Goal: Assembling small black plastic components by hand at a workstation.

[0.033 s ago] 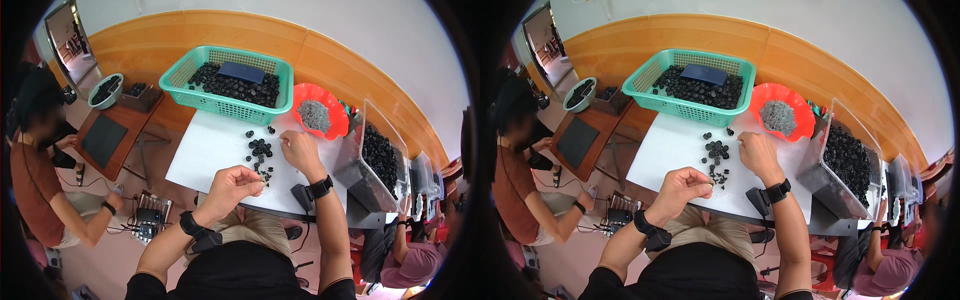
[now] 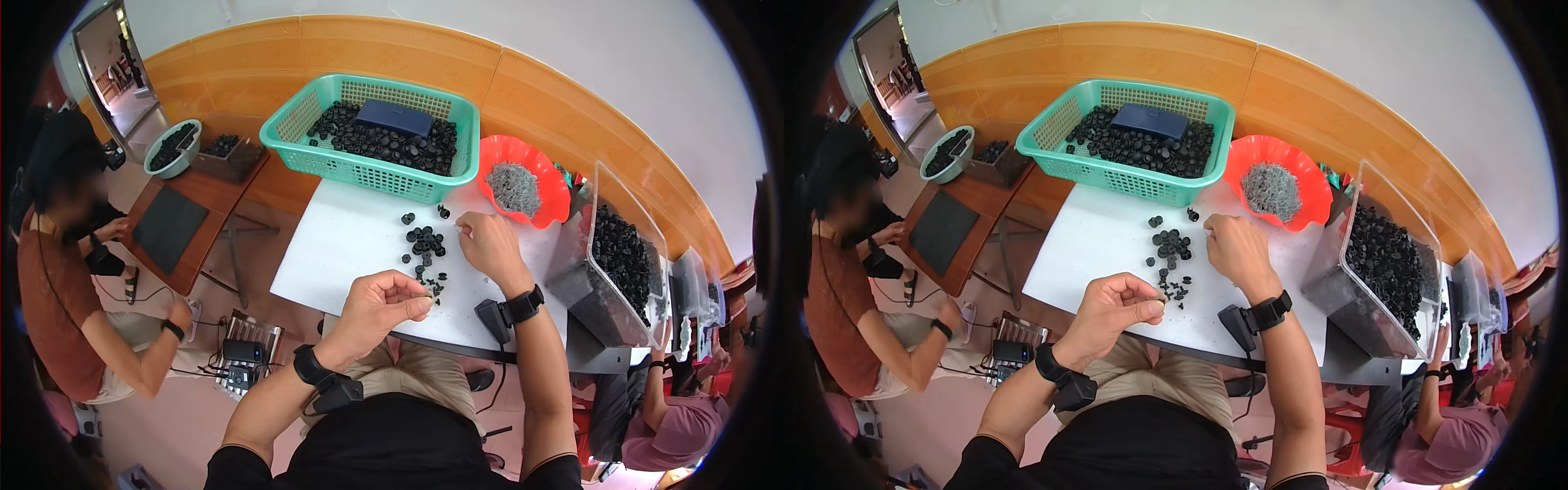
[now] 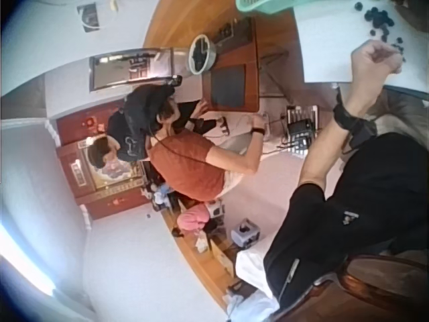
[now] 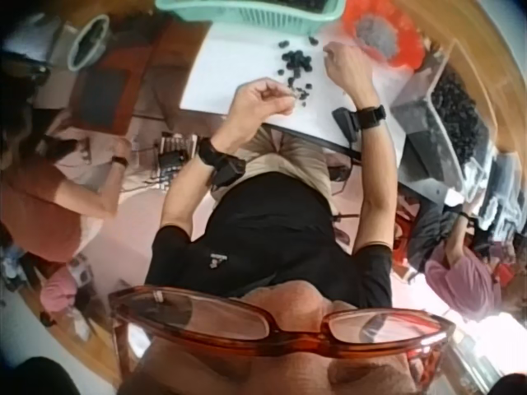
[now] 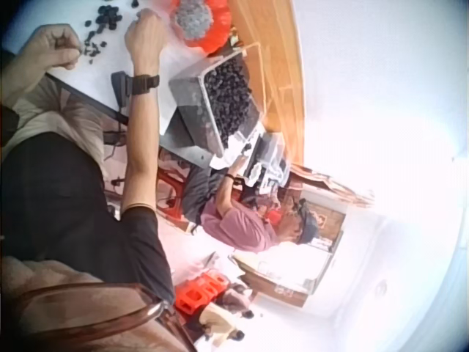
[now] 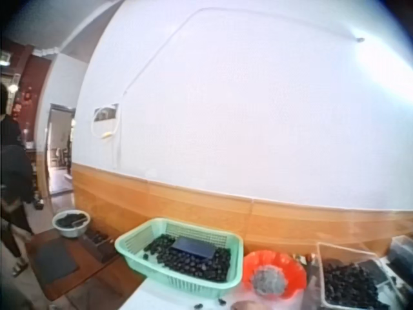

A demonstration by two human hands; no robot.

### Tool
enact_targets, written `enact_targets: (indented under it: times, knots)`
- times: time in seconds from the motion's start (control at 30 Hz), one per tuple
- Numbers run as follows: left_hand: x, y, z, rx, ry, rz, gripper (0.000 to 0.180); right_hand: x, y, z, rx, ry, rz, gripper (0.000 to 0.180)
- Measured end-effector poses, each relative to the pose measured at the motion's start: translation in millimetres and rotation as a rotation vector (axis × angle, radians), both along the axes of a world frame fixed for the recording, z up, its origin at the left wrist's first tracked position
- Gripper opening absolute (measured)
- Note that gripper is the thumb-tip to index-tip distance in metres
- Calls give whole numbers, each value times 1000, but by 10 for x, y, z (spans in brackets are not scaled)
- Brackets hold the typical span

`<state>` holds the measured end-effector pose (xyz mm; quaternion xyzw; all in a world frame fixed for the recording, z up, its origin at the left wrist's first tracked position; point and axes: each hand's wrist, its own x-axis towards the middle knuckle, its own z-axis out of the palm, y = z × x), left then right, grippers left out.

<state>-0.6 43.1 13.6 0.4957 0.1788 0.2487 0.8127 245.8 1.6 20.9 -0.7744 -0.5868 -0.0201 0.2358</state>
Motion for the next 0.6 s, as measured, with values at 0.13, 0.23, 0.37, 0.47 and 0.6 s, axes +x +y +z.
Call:
enact_targets:
  times: [0.13,0.23,0.37,0.47,0.6]
  knots:
    - [-4,-10,15,-2,6,-8,14,35,108,71,-126,-34,29,23]
    - [-3,-29,16,6,-2,-14,13,76,178,92,-174,-80,63,18]
    - [-23,-52,22,13,-8,7,12,67,173,139,-188,-83,89,20]
    - [-43,-63,-6,0,-20,46,13,73,64,144,-117,42,74,23]
    - [-49,-69,-19,2,-22,68,13,136,-117,106,7,226,120,24]
